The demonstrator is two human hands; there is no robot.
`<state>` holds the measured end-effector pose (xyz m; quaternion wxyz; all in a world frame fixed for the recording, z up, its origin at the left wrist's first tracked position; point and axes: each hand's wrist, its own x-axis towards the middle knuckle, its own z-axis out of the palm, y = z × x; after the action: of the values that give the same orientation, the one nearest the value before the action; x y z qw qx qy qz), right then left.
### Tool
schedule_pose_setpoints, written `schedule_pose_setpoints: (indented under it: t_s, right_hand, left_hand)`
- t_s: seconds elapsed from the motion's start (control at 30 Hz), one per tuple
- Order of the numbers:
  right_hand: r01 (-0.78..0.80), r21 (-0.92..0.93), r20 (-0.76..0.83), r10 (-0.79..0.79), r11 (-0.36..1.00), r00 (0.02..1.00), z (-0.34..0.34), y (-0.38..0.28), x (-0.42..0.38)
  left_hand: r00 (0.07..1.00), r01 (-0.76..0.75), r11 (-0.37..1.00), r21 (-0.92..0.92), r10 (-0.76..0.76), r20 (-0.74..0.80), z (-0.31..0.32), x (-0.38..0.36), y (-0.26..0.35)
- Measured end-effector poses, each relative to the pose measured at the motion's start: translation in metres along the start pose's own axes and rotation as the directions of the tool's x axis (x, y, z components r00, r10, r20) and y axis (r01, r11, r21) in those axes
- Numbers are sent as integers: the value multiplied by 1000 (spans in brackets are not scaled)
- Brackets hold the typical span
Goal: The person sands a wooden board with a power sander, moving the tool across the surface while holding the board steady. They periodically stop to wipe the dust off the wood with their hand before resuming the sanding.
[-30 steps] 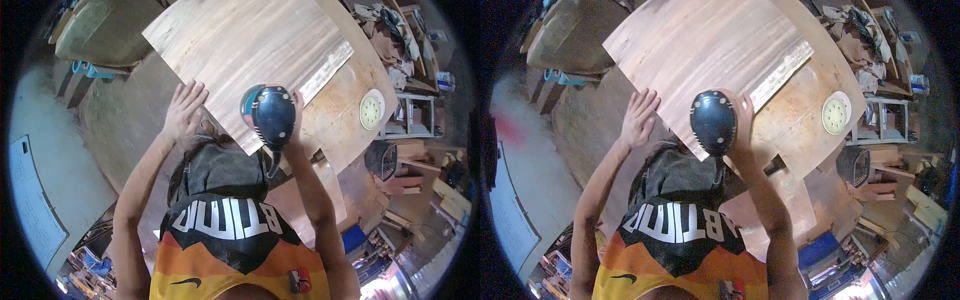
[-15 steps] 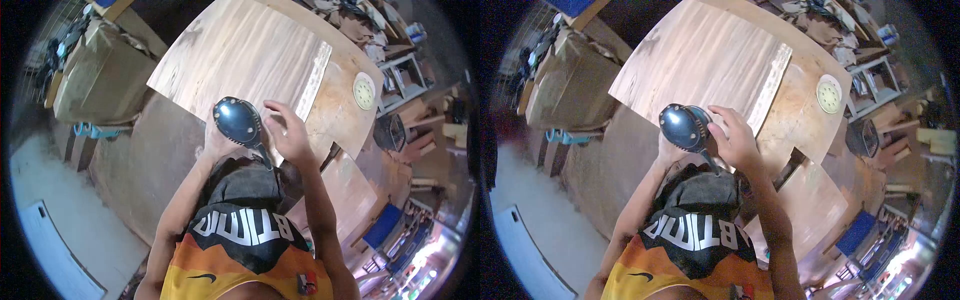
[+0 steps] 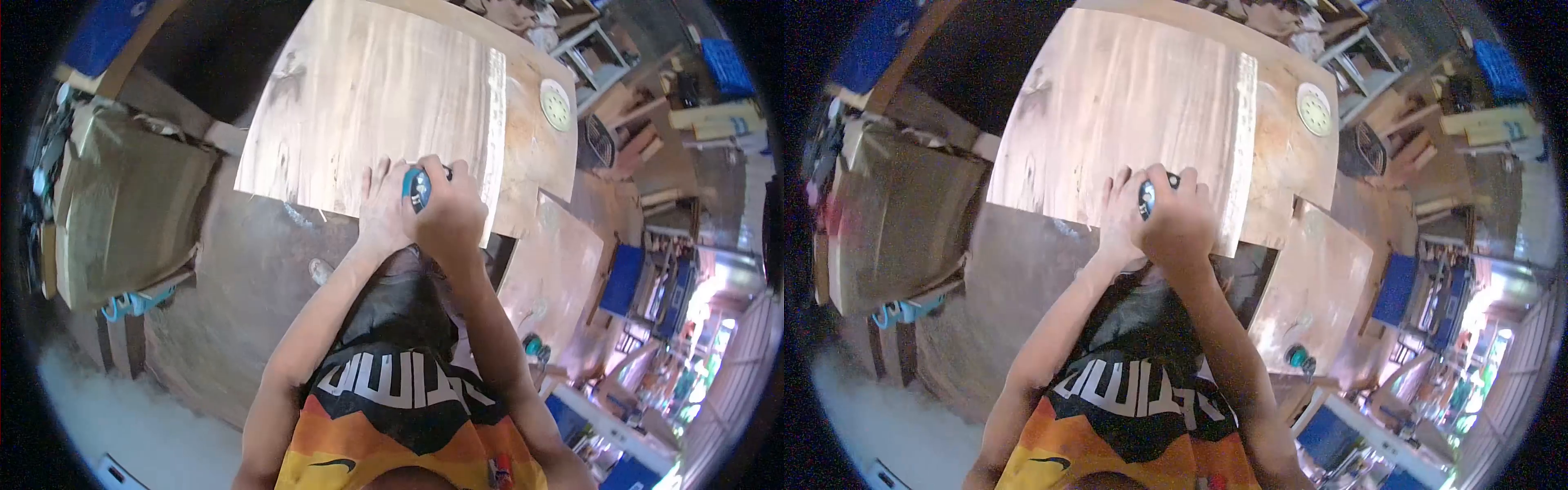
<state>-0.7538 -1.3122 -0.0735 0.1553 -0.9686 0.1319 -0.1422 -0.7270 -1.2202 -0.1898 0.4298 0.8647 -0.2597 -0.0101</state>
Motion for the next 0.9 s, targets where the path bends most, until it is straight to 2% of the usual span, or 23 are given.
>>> schedule_pose_setpoints:
  t_s: [0.2,0.23,0.27,0.3,0.33,0.37,0.4,0.43,0.47,0.5,0.53,0.6,0.67,0.73,0.77,0.8,0.83,0.87,0.9]
  right_hand:
    - [-25,-71,-54,22,997,998,9,11,64]
    - [-61,-64,-7,61,996,998,11,14,79]
    - [-68,-78,19,70,995,997,13,17,93]
    - [-71,-92,38,75,993,996,14,22,110]
    - [-75,-102,63,82,992,995,13,27,123]
    - [-67,-85,97,76,994,992,14,33,135]
    - [-49,-85,82,56,995,995,13,38,152]
    - [-35,-86,91,42,996,995,12,42,158]
    - [-13,-87,111,23,996,994,11,43,161]
    - [-25,-75,151,36,997,988,8,44,166]
    - [-23,-54,178,32,998,983,5,44,169]
    - [-42,-27,218,47,999,975,1,48,176]
    - [-118,-24,247,120,993,961,2,53,177]
    - [-145,-55,182,153,988,971,4,62,178]
    - [-217,-35,253,218,976,942,-4,61,180]
    - [-236,-36,233,238,971,943,-5,61,176]
    - [-243,-39,221,245,969,944,-5,63,172]
    - [-238,-46,198,242,970,950,-5,64,173]
    - [-253,-43,173,256,967,951,-5,64,171]
  left_hand:
    - [998,-43,999,-31,45,49,5,68,-19]
    - [993,-120,991,-56,120,-1,0,79,-25]
    - [992,-121,991,-47,123,21,-13,80,-29]
    - [991,-129,991,-35,130,36,-36,77,-28]
    - [982,-188,977,97,184,47,-59,62,-43]
    - [996,-66,971,228,76,-38,-90,50,-53]
    - [953,102,941,324,1,-304,-99,31,-102]
    - [899,378,861,341,-253,-357,-136,39,-123]
    - [754,570,788,233,-387,-531,-144,41,-147]
    - [739,637,770,-28,-620,-264,-171,55,-159]
    - [706,706,666,240,-688,-167,-182,67,-162]
    - [766,627,670,397,-624,-156,-184,75,-151]
    - [759,616,785,-60,-613,-219,-185,62,-160]
    - [740,661,733,161,-602,-299,-193,15,-200]
    - [813,553,820,146,-494,-309,-193,18,-199]
    - [861,460,877,138,-402,-312,-195,10,-193]
    - [957,210,937,281,-138,-253,-201,34,-201]
    - [929,347,929,125,-323,-181,-200,62,-220]
    - [938,315,949,3,-311,-153,-195,106,-205]
